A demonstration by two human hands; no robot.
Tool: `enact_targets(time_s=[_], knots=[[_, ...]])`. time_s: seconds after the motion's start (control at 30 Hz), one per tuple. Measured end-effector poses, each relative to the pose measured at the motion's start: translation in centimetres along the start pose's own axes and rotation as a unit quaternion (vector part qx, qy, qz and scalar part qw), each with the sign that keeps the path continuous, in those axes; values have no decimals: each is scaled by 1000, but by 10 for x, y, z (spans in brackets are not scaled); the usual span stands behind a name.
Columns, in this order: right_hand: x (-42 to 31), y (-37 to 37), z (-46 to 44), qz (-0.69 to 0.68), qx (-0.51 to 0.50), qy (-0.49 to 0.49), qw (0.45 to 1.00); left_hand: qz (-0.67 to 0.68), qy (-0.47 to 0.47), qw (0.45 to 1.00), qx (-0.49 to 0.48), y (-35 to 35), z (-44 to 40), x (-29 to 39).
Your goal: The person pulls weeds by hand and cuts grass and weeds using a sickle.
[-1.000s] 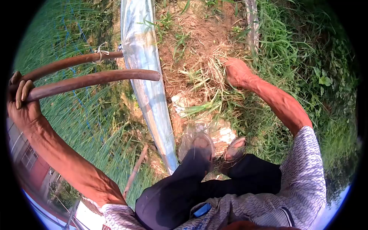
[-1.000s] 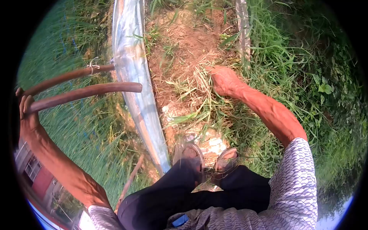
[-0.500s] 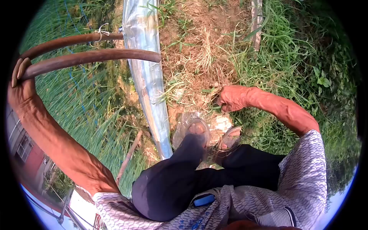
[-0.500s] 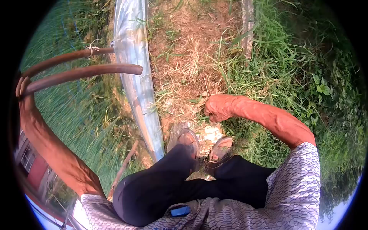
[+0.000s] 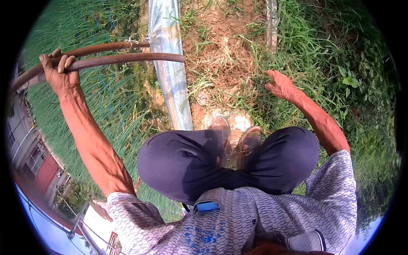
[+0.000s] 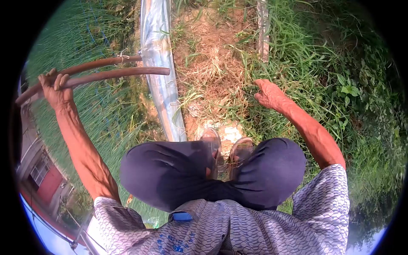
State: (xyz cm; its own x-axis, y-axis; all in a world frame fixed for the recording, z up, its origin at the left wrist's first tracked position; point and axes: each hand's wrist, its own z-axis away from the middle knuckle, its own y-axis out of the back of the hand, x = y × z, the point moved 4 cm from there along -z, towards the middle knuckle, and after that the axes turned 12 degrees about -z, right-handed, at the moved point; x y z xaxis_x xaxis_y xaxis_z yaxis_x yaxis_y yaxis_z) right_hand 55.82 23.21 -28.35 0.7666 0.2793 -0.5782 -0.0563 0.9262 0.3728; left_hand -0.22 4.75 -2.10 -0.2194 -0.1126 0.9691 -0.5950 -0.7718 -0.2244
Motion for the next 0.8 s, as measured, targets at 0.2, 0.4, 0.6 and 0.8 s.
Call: enact_targets(time_s=[0.2,0.4,0.6,0.8], knots=[[25,7,17,-115,46,-14,992,-2,0,998,55,-10,11,-1],[28,-2,4,-122,69,-61,988,-7,-32,994,105,-16,15,-3],[0,-31,9,-193,82,36,977,-5,-83,987,136,-28,22,-5],[-14,-29,29,-162,158,31,974,20,-115,976,186,-31,22,-10]])
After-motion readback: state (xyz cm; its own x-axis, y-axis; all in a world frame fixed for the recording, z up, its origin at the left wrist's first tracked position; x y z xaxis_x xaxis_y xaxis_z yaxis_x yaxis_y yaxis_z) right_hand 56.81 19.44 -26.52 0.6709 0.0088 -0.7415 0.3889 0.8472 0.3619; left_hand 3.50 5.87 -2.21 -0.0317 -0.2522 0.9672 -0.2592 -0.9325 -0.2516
